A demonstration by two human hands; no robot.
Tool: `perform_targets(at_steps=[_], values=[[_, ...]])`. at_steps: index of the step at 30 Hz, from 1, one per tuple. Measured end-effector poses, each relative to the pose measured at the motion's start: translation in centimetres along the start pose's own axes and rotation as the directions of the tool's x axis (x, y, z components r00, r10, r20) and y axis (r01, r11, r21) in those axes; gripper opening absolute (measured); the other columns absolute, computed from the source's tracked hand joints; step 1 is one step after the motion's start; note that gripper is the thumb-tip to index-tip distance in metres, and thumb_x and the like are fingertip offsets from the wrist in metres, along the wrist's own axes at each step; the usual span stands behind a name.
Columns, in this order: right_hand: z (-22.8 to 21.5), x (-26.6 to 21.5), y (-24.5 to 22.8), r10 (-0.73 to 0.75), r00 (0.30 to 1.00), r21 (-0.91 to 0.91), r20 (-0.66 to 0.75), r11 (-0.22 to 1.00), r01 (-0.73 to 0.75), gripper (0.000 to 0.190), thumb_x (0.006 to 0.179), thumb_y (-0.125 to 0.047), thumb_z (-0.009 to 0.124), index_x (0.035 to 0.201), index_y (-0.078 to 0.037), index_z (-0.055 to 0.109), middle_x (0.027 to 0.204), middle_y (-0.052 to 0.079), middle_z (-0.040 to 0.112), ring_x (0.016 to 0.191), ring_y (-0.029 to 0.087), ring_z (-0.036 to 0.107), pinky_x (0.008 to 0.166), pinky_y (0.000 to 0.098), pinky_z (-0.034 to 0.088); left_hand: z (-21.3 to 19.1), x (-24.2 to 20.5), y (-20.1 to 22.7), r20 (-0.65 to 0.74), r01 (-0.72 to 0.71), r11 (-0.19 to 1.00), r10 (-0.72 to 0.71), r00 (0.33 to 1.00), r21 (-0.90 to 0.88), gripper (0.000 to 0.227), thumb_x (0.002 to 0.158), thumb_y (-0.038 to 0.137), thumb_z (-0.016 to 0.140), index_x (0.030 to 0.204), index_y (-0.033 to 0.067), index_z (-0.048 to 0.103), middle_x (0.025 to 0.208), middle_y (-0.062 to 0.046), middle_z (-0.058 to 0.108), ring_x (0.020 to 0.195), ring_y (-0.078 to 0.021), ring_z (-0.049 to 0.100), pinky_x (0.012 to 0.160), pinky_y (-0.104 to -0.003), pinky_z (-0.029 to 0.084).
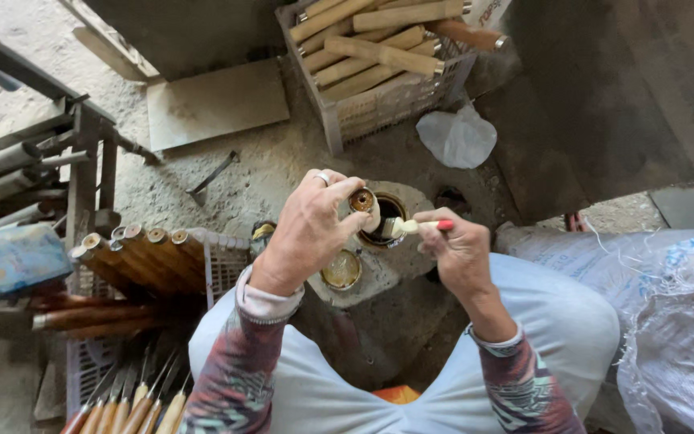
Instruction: The person sits on the floor and applies a dark finish to wooden handles using a paintbrush. They dip the brush into a can, coat the handle, and place the finished piece into a plastic crate. The process is repeated for multiple handles.
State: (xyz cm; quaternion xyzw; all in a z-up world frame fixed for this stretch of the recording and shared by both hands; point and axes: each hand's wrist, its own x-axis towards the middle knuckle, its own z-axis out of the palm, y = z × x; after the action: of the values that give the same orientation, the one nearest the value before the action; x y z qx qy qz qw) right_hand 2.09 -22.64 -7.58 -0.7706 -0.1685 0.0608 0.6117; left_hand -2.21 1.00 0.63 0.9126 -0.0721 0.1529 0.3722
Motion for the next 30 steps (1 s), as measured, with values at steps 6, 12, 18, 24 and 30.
perform_targets(at_steps=[6, 12, 18, 24, 30], values=[[-2.3, -1.0, -4.3, -0.063, 0.998, 0.100, -0.023, 0.993, 0.065, 0.016, 0.104, -0.010, 0.064, 0.111, 0.000, 0.074, 0.086, 0.002, 0.073, 0.071, 0.004, 0.065, 0.060, 0.0187, 0.051, 0.1, -0.1, 0.1, 0.014, -0.011, 1.000, 0.011, 1.000, -0.015, 0.040, 0.078, 0.017, 0.083, 0.114, 0.0020, 0.073, 0.107, -0.015, 0.069, 0.104, -0.0311, 0.064, 0.091, -0.038, 0.052], [-4.6, -1.7, -7.1, -0.174, 0.983, 0.165, -0.063, 0.969, 0.183, 0.018, 0.105, -0.009, 0.063, 0.113, 0.004, 0.072, 0.092, 0.006, 0.075, 0.075, 0.005, 0.067, 0.064, 0.0191, 0.053, 0.0, -0.1, 0.3, 0.023, -0.005, 1.000, 0.006, 1.000, -0.014, 0.038, 0.079, 0.017, 0.083, 0.112, 0.0020, 0.073, 0.106, -0.015, 0.069, 0.102, -0.0308, 0.065, 0.090, -0.038, 0.052], [-4.3, -1.2, -4.9, -0.236, 0.970, -0.100, -0.062, 0.968, 0.230, 0.015, 0.103, -0.009, 0.063, 0.108, 0.000, 0.074, 0.083, 0.003, 0.074, 0.071, 0.004, 0.069, 0.058, 0.0199, 0.054, 1.1, 0.8, -0.3, -0.062, 0.036, 0.996, -0.031, 0.998, 0.081, 0.033, 0.082, 0.023, 0.080, 0.103, -0.0016, 0.074, 0.093, -0.014, 0.070, 0.090, -0.0283, 0.065, 0.078, -0.037, 0.053], [-0.1, -0.1, 0.4, -0.158, 0.987, -0.136, -0.030, 0.979, 0.153, 0.011, 0.100, -0.007, 0.067, 0.105, 0.000, 0.073, 0.071, 0.002, 0.066, 0.064, 0.006, 0.060, 0.057, 0.0218, 0.049, 2.7, 2.3, -0.2, -0.216, 0.044, 0.991, -0.016, 0.976, 0.126, 0.029, 0.080, 0.022, 0.080, 0.097, -0.0009, 0.074, 0.086, -0.014, 0.069, 0.086, -0.0301, 0.064, 0.078, -0.040, 0.052], [1.8, -0.1, 4.1, -0.067, 0.997, -0.130, -0.042, 0.990, 0.061, 0.008, 0.097, -0.007, 0.069, 0.101, 0.000, 0.073, 0.068, 0.004, 0.064, 0.060, 0.008, 0.056, 0.054, 0.0255, 0.046, 3.1, 2.7, 0.6, -0.196, -0.052, 0.988, 0.080, 0.977, 0.142, 0.026, 0.084, 0.018, 0.078, 0.097, -0.0023, 0.070, 0.092, -0.017, 0.068, 0.091, -0.0336, 0.063, 0.082, -0.042, 0.052]])
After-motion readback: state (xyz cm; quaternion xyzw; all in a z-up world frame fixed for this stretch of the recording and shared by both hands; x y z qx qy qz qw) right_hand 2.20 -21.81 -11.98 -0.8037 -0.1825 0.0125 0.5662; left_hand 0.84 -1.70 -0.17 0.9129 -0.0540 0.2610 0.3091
